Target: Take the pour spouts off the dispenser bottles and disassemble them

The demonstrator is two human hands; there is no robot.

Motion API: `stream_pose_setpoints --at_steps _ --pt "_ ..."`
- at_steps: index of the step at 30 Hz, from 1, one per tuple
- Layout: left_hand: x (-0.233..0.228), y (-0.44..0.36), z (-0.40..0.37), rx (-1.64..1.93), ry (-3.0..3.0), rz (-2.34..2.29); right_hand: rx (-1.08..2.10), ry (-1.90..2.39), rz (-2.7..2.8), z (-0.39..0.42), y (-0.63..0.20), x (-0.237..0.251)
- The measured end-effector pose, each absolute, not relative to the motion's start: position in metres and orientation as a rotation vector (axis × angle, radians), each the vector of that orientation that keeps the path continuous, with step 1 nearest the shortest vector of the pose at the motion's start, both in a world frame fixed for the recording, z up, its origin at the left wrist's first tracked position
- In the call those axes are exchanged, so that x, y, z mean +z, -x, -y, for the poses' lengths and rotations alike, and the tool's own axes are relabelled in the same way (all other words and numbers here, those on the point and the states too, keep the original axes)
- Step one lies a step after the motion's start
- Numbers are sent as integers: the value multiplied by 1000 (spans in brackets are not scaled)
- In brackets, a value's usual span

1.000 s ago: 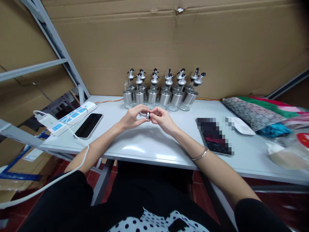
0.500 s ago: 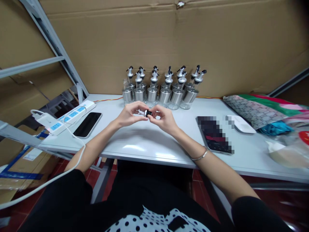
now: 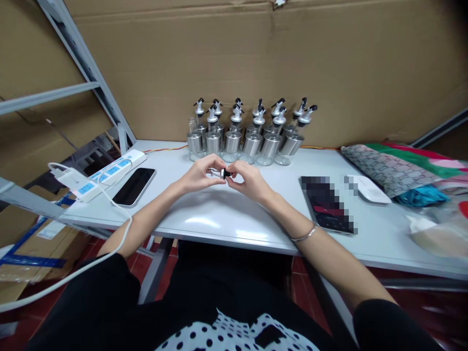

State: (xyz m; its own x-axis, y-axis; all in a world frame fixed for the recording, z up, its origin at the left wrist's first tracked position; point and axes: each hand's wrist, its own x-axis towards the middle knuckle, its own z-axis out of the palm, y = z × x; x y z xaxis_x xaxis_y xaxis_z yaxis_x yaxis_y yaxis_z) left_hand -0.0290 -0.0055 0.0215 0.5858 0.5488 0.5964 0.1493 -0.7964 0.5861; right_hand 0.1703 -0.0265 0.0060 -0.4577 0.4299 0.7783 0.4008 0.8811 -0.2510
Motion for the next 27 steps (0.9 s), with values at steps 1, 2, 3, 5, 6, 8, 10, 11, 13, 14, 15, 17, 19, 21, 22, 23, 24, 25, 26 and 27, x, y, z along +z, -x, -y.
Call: stream_pose_setpoints --at_steps 1,2,3,5,6,8,10,11,13,14,15,17,19,21,22,23,24,25,26,27 --pt "21 29 6 1125 -2370 -547 36 610 2112 27 -171 5" --pt "20 29 6 1145 -2403 -536 40 619 2117 27 -171 5" --pt "19 29 6 1169 -2436 -525 53 629 2114 27 -172 5" --pt "17 29 7 1238 -2503 -510 110 669 2086 28 -172 6" --pt "16 29 8 1280 -2541 -507 154 699 2059 29 -172 6" --pt "14 28 10 1344 -2635 -515 277 768 1994 30 -172 9" --pt "11 27 11 1363 -2738 -514 405 823 1925 32 -171 11" --pt "9 27 12 1362 -2779 -505 453 842 1897 33 -170 13" --pt "6 26 12 1363 -2826 -480 510 871 1853 34 -169 14" --pt "5 26 12 1369 -2836 -471 532 880 1838 35 -168 15" --pt "5 26 12 1376 -2842 -468 555 888 1828 35 -168 15" --pt "4 26 12 1393 -2850 -481 602 906 1812 35 -167 15" --pt "3 26 12 1414 -2846 -505 633 915 1806 35 -166 14" --pt "3 26 12 1426 -2831 -516 652 904 1810 34 -165 12" --pt "3 26 12 1427 -2822 -515 662 891 1813 33 -165 12" --pt "3 26 12 1428 -2816 -511 673 878 1816 33 -164 11" --pt "3 25 12 1431 -2816 -508 683 867 1816 33 -164 11" --pt "3 25 12 1436 -2823 -505 692 861 1812 33 -164 11" --pt "3 25 12 1444 -2834 -501 699 860 1808 33 -163 10" --pt "4 25 12 1452 -2846 -498 709 860 1802 33 -163 10"
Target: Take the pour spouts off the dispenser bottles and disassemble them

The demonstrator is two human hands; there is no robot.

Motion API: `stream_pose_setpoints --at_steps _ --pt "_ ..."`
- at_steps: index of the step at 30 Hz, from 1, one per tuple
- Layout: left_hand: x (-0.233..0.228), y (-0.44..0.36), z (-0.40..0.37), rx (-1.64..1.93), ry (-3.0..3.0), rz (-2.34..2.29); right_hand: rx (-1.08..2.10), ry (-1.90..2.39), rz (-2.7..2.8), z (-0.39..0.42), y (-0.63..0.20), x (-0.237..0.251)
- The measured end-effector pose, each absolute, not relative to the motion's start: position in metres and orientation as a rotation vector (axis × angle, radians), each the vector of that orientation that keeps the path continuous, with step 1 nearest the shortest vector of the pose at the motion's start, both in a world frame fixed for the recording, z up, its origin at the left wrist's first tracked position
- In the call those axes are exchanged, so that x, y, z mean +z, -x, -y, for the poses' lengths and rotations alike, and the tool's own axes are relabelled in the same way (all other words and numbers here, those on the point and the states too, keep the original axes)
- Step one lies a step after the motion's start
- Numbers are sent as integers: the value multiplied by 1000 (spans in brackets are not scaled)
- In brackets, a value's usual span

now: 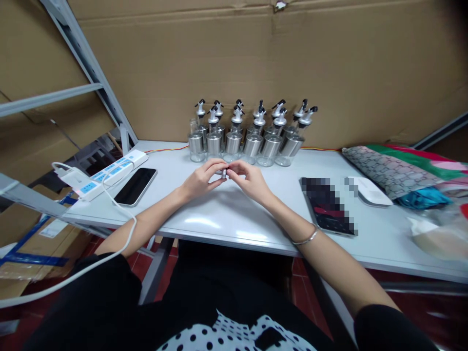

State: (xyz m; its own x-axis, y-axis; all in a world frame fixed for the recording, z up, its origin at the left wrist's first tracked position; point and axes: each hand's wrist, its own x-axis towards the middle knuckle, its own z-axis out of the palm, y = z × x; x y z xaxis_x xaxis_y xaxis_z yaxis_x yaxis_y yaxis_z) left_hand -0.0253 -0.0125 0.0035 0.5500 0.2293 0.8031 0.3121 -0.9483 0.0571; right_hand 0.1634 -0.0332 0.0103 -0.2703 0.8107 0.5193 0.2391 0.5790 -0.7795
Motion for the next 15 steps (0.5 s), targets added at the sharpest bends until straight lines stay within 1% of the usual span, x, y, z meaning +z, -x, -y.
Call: stream_pose_setpoints --at_steps 11,15 --pt "4 27 10 -1360 2618 499 1044 832 1630 26 -163 5" --pt "4 28 9 -1401 2682 548 1051 838 1647 28 -163 6"
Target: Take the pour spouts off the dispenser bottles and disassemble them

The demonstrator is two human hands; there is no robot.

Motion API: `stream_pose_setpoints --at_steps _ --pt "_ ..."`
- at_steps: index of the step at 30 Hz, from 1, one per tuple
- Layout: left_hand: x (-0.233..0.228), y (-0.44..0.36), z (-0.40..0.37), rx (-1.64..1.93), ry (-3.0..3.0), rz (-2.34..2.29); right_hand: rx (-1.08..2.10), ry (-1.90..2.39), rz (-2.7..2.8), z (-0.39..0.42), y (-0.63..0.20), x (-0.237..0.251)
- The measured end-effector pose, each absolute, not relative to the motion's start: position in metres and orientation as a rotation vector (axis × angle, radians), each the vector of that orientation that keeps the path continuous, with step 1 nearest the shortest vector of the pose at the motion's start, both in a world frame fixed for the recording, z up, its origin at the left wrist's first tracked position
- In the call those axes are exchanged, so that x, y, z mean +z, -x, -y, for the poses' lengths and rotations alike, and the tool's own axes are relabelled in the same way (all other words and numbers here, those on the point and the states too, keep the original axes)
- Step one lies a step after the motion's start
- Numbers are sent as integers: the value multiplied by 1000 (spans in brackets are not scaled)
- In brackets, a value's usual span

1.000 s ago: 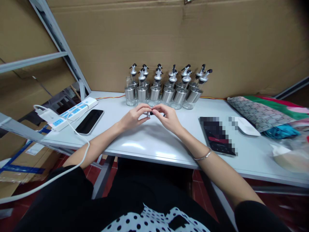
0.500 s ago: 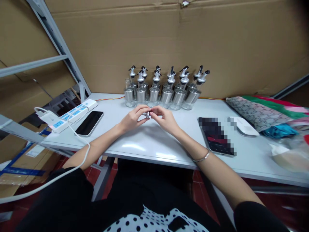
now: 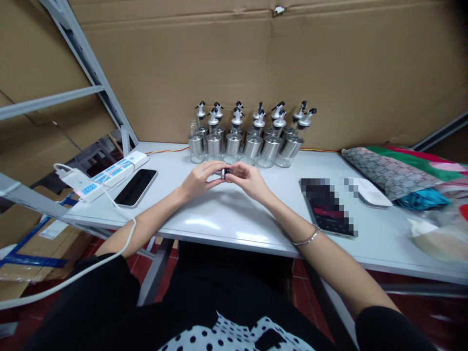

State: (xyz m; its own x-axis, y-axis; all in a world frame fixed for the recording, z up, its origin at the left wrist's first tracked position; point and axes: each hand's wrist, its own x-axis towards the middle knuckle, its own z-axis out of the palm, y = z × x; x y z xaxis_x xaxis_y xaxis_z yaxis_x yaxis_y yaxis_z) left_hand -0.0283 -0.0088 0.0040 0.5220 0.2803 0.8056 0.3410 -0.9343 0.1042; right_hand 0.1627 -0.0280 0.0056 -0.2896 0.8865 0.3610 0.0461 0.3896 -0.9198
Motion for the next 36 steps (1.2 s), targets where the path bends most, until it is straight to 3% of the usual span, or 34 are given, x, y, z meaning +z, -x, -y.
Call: stream_pose_setpoints --at_steps 8,25,30,36 --pt "14 32 4 -1369 2963 504 877 882 1761 29 -162 2" --pt "11 43 -9 -1297 3412 1087 537 841 2015 26 -163 1" --pt "6 41 -8 -1537 3107 1064 694 875 1897 23 -166 3" --pt "-2 28 4 -1483 2903 719 1080 853 1691 21 -160 -2"
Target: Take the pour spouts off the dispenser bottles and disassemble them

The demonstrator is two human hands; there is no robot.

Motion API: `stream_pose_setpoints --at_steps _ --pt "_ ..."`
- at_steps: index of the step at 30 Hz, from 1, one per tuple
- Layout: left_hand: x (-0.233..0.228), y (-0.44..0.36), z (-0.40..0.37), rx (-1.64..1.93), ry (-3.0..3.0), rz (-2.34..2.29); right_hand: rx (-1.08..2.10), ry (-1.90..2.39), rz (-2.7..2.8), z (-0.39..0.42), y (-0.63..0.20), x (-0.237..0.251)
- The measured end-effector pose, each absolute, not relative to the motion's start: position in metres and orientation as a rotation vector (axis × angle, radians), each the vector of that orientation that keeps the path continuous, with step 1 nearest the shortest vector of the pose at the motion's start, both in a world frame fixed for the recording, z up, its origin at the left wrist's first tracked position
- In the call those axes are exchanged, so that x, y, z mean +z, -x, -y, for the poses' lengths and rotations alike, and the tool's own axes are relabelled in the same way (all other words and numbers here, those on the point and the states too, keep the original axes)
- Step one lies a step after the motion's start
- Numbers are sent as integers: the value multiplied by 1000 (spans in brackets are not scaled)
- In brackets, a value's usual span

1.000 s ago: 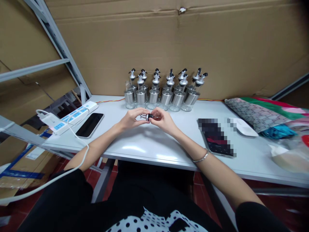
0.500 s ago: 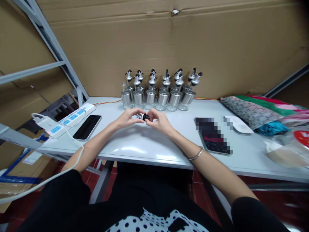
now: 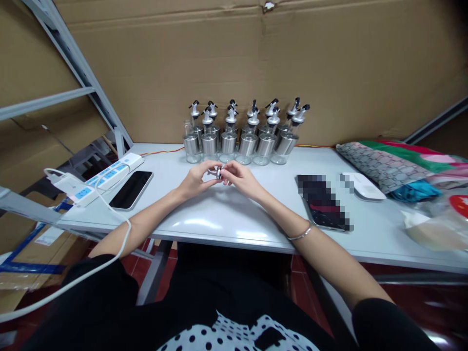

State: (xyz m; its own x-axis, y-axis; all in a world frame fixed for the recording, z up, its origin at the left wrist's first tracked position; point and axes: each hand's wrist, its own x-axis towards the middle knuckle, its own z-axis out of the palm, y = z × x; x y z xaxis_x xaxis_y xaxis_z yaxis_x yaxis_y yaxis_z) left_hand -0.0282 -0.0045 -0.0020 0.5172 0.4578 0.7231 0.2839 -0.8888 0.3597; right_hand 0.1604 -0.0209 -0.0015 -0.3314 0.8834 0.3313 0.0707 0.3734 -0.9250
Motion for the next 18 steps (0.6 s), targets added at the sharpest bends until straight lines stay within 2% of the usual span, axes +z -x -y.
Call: stream_pose_setpoints --at_steps 3,12,18 --pt "-5 26 6 1312 -2662 -537 1190 824 1639 21 -158 -4" --pt "2 36 0 1318 -2971 -563 1248 889 1675 30 -159 8" --pt "5 31 7 1215 -3086 -593 1147 1111 1678 29 -157 6"
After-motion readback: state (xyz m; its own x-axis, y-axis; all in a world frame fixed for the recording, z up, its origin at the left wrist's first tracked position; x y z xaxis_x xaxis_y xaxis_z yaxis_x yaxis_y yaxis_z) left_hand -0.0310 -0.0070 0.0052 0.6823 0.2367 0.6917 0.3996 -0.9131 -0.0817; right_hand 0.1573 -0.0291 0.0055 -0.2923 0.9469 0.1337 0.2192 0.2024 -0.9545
